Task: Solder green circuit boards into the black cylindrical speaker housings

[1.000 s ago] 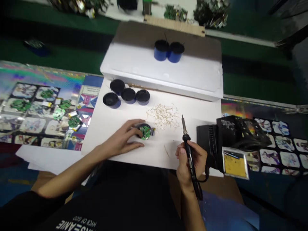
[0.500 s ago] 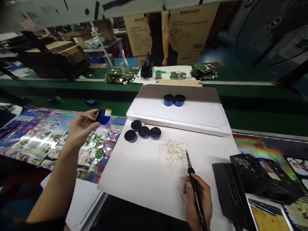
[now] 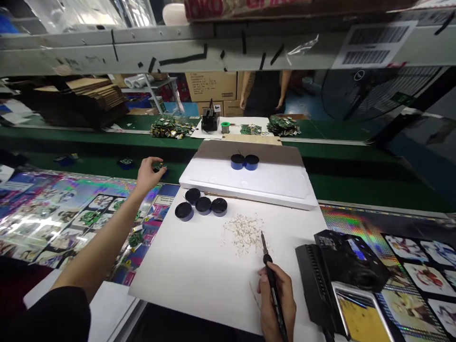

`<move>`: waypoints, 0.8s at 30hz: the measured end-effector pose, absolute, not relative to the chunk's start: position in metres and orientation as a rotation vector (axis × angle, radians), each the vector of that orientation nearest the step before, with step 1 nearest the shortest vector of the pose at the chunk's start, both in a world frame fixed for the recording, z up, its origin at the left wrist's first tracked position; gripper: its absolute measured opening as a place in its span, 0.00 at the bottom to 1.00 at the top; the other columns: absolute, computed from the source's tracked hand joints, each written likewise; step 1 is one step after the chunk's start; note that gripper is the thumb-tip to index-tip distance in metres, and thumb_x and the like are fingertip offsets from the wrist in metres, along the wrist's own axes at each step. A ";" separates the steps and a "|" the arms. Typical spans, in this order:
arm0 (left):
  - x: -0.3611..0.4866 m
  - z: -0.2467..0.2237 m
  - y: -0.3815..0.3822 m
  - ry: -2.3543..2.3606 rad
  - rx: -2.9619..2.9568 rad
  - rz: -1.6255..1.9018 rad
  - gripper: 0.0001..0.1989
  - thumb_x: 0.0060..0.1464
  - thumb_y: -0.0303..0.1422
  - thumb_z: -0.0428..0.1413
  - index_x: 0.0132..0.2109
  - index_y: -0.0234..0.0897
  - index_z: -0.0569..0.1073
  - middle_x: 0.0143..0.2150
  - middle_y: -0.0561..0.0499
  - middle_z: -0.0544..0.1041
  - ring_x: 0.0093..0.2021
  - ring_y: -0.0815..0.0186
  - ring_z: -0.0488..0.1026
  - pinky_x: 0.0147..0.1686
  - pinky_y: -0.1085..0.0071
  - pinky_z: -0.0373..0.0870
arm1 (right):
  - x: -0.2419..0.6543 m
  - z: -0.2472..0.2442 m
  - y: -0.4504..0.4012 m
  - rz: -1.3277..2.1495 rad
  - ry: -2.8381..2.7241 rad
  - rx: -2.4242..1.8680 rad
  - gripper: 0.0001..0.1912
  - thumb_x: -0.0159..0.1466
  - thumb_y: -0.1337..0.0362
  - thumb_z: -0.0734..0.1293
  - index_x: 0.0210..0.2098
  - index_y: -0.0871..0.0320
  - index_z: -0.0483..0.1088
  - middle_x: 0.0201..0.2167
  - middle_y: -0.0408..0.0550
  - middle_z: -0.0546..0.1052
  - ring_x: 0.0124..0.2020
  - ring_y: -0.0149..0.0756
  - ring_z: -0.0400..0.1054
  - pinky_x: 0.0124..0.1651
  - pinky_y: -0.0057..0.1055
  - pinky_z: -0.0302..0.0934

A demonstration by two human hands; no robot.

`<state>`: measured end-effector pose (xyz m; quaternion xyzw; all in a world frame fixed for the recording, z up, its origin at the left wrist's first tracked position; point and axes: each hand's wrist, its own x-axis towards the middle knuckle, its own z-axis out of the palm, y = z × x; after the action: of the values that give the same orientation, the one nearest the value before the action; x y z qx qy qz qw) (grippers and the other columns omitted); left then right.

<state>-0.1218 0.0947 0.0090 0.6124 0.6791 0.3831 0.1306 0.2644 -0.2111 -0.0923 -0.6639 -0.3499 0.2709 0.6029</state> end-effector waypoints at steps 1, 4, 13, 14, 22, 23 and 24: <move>-0.114 0.013 0.084 1.912 1.823 1.053 0.15 0.57 0.40 0.61 0.49 0.38 0.76 0.55 0.43 0.77 0.53 0.56 0.75 0.54 0.63 0.70 | 0.265 -0.094 -0.211 0.628 -0.798 -1.534 0.23 0.66 0.46 0.73 0.53 0.54 0.74 0.36 0.47 0.81 0.27 0.34 0.72 0.30 0.31 0.66; -0.094 0.015 0.040 1.626 1.877 0.667 0.18 0.59 0.49 0.62 0.46 0.40 0.76 0.46 0.47 0.81 0.49 0.55 0.78 0.47 0.65 0.72 | 0.266 -0.096 -0.211 0.629 -0.782 -1.518 0.24 0.66 0.47 0.74 0.53 0.55 0.74 0.36 0.47 0.81 0.26 0.32 0.71 0.30 0.30 0.65; -0.031 -0.040 -0.093 1.544 1.766 0.732 0.23 0.56 0.44 0.67 0.50 0.41 0.67 0.61 0.43 0.77 0.51 0.56 0.76 0.49 0.61 0.73 | 0.259 -0.078 -0.213 0.674 -0.844 -1.546 0.25 0.70 0.43 0.70 0.52 0.58 0.76 0.42 0.53 0.83 0.25 0.33 0.72 0.28 0.32 0.67; -0.029 -0.039 -0.101 1.471 1.749 0.735 0.24 0.58 0.44 0.67 0.54 0.42 0.67 0.63 0.43 0.76 0.55 0.56 0.76 0.50 0.61 0.74 | 0.258 -0.076 -0.214 0.675 -0.860 -1.574 0.25 0.69 0.43 0.70 0.52 0.58 0.76 0.42 0.53 0.83 0.25 0.33 0.72 0.29 0.33 0.68; -0.156 -0.019 -0.080 2.166 1.919 0.600 0.22 0.71 0.42 0.47 0.60 0.34 0.75 0.59 0.35 0.77 0.59 0.46 0.74 0.61 0.48 0.71 | 0.262 -0.079 -0.213 0.622 -0.877 -1.648 0.24 0.69 0.43 0.71 0.50 0.58 0.77 0.41 0.50 0.82 0.28 0.33 0.72 0.35 0.34 0.71; -0.174 -0.020 -0.074 2.268 1.944 0.452 0.24 0.70 0.41 0.46 0.63 0.32 0.74 0.60 0.33 0.76 0.61 0.43 0.73 0.62 0.45 0.69 | 0.262 -0.080 -0.212 0.623 -0.880 -1.651 0.24 0.69 0.44 0.71 0.50 0.58 0.77 0.41 0.50 0.82 0.28 0.33 0.73 0.36 0.34 0.71; -0.190 -0.023 -0.069 2.314 1.958 0.340 0.25 0.69 0.40 0.46 0.64 0.31 0.74 0.62 0.32 0.75 0.62 0.40 0.72 0.62 0.44 0.68 | 0.263 -0.081 -0.212 0.619 -0.883 -1.652 0.24 0.69 0.44 0.71 0.50 0.57 0.78 0.41 0.50 0.82 0.28 0.34 0.73 0.36 0.34 0.72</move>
<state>-0.1897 -0.0695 -0.0227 0.6413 0.7578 0.1112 0.0457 0.2627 -0.2120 -0.0807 -0.6985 -0.3731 0.2616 0.5518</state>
